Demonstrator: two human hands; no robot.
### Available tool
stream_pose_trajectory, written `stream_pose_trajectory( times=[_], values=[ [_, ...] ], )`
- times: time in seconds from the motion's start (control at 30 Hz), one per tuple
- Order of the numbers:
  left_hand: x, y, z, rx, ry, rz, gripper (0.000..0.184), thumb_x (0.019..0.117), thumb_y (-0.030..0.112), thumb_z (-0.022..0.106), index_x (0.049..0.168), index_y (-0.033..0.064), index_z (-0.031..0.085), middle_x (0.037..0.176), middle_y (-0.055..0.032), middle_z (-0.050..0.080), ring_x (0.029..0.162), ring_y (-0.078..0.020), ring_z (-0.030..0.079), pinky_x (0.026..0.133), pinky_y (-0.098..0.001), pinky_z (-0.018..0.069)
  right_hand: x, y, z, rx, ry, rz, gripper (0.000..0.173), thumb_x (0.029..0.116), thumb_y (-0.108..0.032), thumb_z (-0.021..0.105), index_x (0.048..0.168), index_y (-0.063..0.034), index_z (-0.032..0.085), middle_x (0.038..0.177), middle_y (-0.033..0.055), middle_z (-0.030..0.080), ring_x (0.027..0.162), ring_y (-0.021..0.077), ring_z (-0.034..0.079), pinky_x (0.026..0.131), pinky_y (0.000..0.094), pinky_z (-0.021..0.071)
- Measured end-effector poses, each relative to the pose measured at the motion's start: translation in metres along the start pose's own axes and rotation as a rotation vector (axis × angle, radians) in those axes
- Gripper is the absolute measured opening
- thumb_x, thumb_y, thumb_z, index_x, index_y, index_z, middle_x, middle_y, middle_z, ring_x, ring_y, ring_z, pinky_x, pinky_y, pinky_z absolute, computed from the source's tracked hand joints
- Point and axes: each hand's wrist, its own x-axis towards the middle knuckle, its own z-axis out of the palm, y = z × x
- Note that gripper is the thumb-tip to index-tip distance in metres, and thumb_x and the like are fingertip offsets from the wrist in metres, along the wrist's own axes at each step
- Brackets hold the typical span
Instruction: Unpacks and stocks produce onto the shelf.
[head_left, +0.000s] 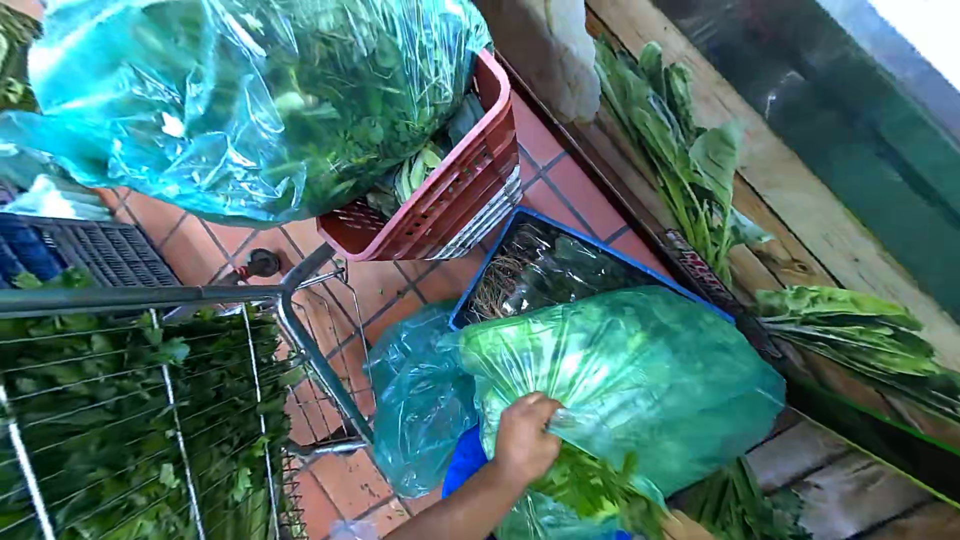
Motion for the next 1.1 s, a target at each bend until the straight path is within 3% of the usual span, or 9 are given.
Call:
stream_pose_trajectory(
  times=[0.23,0.4,0.53,0.63,0.7,0.77,0.93,1.03,1.1],
  values=[
    [0.026,-0.045,-0.019,0.04,-0.016,-0.136,0.022,0.0875,0.009,0.065,0.106,0.0117,0.077,0.102,-0.0036,0.074,0.1,-0.0186,0.07,0.091,-0.0433,0.0582,0.075,-0.014,0.072,0.147,0.196,0.078,0.035,0.1022,-0.034,0.056,0.114,-0.0058,0.073,0.118,0.02,0.069,0.109,0.0374,0.068,0.091,0.0551,0.0572],
    [0.051,-0.048,-0.029,0.223,-0.212,-0.031,0.03,0.0877,0.017,0.069,0.117,0.0151,0.073,0.119,-0.0069,0.07,0.117,-0.0267,0.063,0.097,-0.0496,0.0544,0.073,-0.054,0.048,0.241,-0.273,0.188,0.05,0.1017,-0.045,0.058,0.133,-0.007,0.065,0.123,0.0178,0.07,0.11,0.0362,0.07,0.095,0.0597,0.0542],
    [0.053,-0.047,-0.037,0.289,-0.272,0.004,0.033,0.0867,0.018,0.07,0.119,0.0131,0.071,0.123,-0.0097,0.067,0.119,-0.0292,0.062,0.098,-0.0514,0.0534,0.09,-0.085,0.053,0.331,0.227,0.023,0.029,0.1022,-0.029,0.057,0.109,-0.006,0.074,0.098,0.0109,0.074,0.087,0.0248,0.072,0.079,0.0474,0.0605],
    [0.055,-0.046,-0.045,0.377,-0.317,0.025,0.029,0.0869,0.021,0.071,0.114,0.0112,0.072,0.118,-0.0107,0.067,0.116,-0.0306,0.062,0.099,-0.0524,0.0495,0.139,-0.087,0.063,0.169,0.688,-0.073,0.036,0.0876,-0.025,0.071,0.116,-0.0026,0.07,0.119,0.0166,0.07,0.113,0.0346,0.067,0.096,0.052,0.0556],
    [0.051,-0.048,-0.048,0.406,-0.332,0.065,0.028,0.0884,0.022,0.069,0.113,0.01,0.071,0.116,-0.011,0.068,0.115,-0.0305,0.062,0.099,-0.0522,0.0492,0.173,-0.072,0.059,0.023,0.684,-0.047,0.079,0.0705,-0.024,0.084,0.14,-0.0001,0.057,0.151,0.0226,0.05,0.141,0.0448,0.045,0.114,0.062,0.0394],
    [0.045,-0.048,-0.052,0.412,-0.327,0.114,0.026,0.0896,0.021,0.066,0.111,0.0074,0.071,0.113,-0.013,0.069,0.113,-0.0321,0.064,0.098,-0.0524,0.0496,0.202,-0.055,0.053,-0.132,0.588,-0.022,0.096,0.061,-0.018,0.088,0.149,-0.0037,0.051,0.161,0.0196,0.04,0.149,0.0452,0.034,0.117,0.0659,0.0311],
    [0.048,-0.051,-0.056,0.487,-0.207,0.244,0.018,0.0897,0.02,0.066,0.101,0.0077,0.072,0.104,-0.0117,0.071,0.103,-0.0304,0.068,0.091,-0.0504,0.0545,0.221,-0.036,0.026,-0.265,0.46,-0.187,0.025,0.0774,-0.008,0.07,0.101,-0.0104,0.076,0.111,0.0042,0.075,0.118,0.0251,0.067,0.108,0.0485,0.0497],
    [0.071,-0.041,-0.056,0.574,-0.322,0.193,0.037,0.0864,0.02,0.072,0.121,0.0107,0.066,0.135,-0.0114,0.062,0.131,-0.0332,0.055,0.109,-0.0638,0.0406,0.212,-0.037,0.01,-0.224,0.258,-0.135,0.01,0.0878,-0.012,0.065,0.091,-0.0064,0.072,0.096,0.0107,0.074,0.102,0.0293,0.071,0.088,0.048,0.0583],
    [0.088,-0.042,-0.056,0.61,-0.45,0.173,0.074,0.0794,0.021,0.081,0.147,0.0166,0.052,0.162,-0.0102,0.038,0.151,-0.0382,0.033,0.113,-0.077,0.0258,0.211,-0.042,0.005,-0.227,0.131,-0.097,0.015,0.0925,-0.017,0.063,0.091,-0.0056,0.071,0.092,0.0128,0.073,0.097,0.032,0.071,0.086,0.0505,0.0564]
  ],
)
